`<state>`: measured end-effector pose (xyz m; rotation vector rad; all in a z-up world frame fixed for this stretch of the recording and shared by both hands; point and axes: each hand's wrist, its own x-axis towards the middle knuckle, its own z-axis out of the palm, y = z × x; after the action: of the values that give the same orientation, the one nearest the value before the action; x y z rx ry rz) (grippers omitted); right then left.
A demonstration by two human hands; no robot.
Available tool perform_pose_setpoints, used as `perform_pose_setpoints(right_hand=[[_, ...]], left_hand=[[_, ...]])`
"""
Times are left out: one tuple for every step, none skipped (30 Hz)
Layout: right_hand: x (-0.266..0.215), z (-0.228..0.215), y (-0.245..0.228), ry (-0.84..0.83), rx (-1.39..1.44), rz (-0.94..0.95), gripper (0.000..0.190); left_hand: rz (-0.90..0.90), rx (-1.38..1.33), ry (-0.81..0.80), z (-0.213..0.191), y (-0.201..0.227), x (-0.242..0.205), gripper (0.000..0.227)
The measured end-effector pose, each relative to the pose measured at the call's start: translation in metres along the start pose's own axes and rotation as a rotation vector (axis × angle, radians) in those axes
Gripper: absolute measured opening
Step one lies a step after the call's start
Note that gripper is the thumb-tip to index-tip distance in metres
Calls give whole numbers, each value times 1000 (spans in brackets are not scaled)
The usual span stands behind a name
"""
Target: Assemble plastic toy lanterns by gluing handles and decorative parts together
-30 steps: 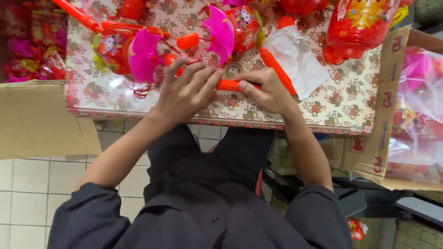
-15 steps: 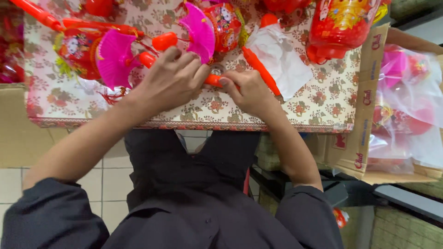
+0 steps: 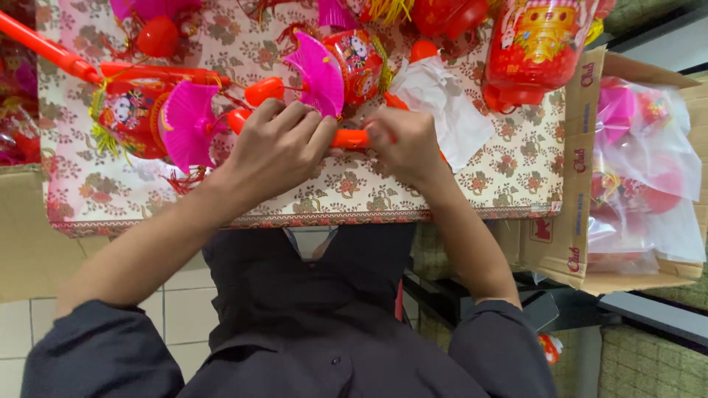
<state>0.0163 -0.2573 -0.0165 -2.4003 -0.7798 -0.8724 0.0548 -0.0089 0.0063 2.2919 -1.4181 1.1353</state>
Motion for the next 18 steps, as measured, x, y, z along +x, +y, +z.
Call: perform_pose_setpoints(right_hand=[[4, -4, 2, -46, 248, 153, 50], [6, -7, 2, -92, 501, 309, 59], [13, -17, -7, -90, 500, 309, 59], [21, -26, -15, -177, 660, 426, 59], [28, -35, -23, -266, 820, 541, 60], [19, -29, -20, -267, 820, 541, 60], [10, -22, -16, -208, 695, 519, 58], [0, -17, -13, -152, 569, 495, 61], [1, -17, -14, -155, 569, 496, 61], [1, -16, -17, -84, 447, 421, 61], [2, -16, -19, -15, 326, 344, 60], [-6, -11, -11, -15, 327, 344, 60], [-13, -6, -2, 37, 167, 177, 52], [-20, -2, 8, 89, 4, 9, 44], [-23, -2, 12, 90, 1, 8, 44], [-26, -2, 16, 170, -59, -162, 43], [-28, -2, 20, 248, -119, -332, 42], [-26, -2, 18, 248, -125, -330, 42]], left_hand=[[-7, 63, 3, -5, -1, 4, 36], [-15, 125, 2, -12, -1, 6, 28], [-13, 125, 2, -11, -1, 6, 28], [-20, 112, 25, -10, -2, 6, 30], [-26, 99, 48, -10, -3, 6, 32], [-26, 99, 48, -4, -2, 1, 32], [-38, 74, 62, 2, 0, -3, 39], [-52, 49, 77, 8, 1, -7, 46], [-54, 48, 77, 12, 1, -9, 46], [-53, 43, 78, 15, 1, -11, 48], [-52, 37, 80, 18, 1, -13, 50], [-52, 38, 79, 14, 1, -11, 50], [-53, 0, 67, 9, 1, -9, 53], [-52, -38, 57, 6, 1, -6, 56], [-50, -38, 60, 5, 3, -6, 56], [-46, -72, 60, 5, 4, -6, 55], [-42, -106, 60, 6, 6, -6, 55], [-38, -110, 62, 4, 5, -5, 55]])
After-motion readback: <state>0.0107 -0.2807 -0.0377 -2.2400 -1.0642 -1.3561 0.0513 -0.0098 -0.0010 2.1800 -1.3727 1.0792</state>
